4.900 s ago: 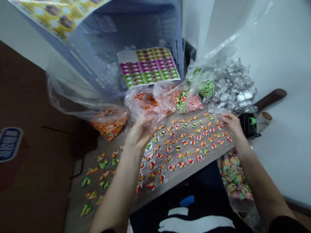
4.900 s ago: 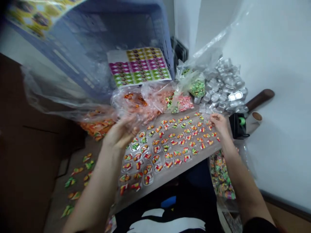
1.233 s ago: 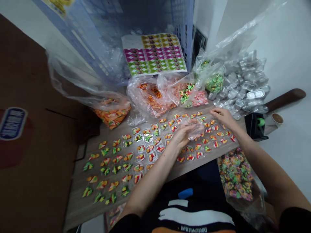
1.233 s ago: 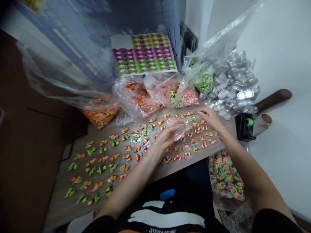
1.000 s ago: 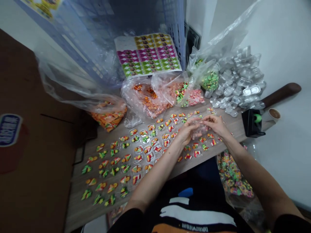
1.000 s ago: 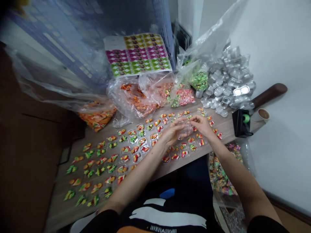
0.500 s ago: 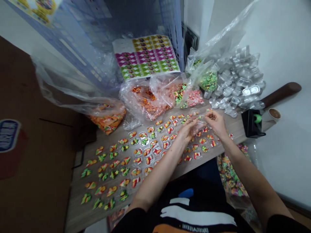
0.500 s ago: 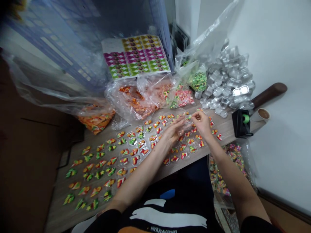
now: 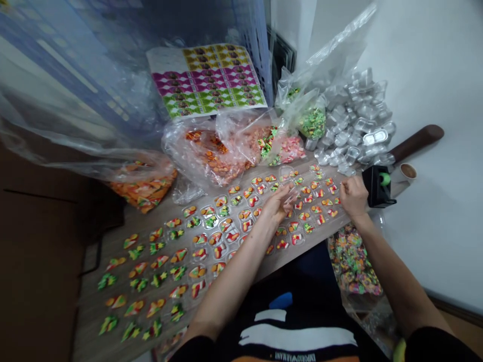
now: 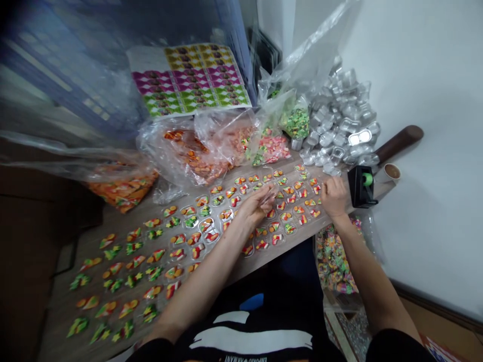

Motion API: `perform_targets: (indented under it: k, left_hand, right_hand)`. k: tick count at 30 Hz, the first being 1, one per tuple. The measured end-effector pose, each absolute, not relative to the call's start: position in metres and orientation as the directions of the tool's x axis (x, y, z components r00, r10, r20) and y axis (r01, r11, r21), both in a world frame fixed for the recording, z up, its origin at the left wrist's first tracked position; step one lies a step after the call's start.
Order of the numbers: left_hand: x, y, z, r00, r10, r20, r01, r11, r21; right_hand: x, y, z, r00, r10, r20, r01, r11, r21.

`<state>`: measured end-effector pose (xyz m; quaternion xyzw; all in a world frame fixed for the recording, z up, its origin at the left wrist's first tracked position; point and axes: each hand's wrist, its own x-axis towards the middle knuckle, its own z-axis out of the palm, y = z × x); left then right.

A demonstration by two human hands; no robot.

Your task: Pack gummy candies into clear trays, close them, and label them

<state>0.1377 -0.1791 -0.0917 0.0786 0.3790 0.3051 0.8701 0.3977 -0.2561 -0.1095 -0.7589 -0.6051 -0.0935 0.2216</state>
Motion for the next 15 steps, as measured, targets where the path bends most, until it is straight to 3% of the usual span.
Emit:
perform_targets:
  k: [5,12,15]
  left_hand:
    - [0.132,-0.186,-0.086,0.531,0.593,-0.605,-0.451,0.802,0.391]
    - [0.127,-0.189,-0.089,0.52,0.619,-0.589,-0.466,0.783,0.412]
    - [0.126,-0.19,-0.086,0.515,0.617,-0.595,-0.468,0.784,0.408]
  right_hand:
    - [0.39,-0.262,-0.115,0.107,0.954,0.279,0.994,-0.097,-0.048]
    - [0.403,-0.275,-0.113,-0.015,0.986,0.167,0.98,0.047,-0.191]
    - [0.41,-0.274,-0.109,-0.039,0.991,0.13,0.981,0.063,-0.185]
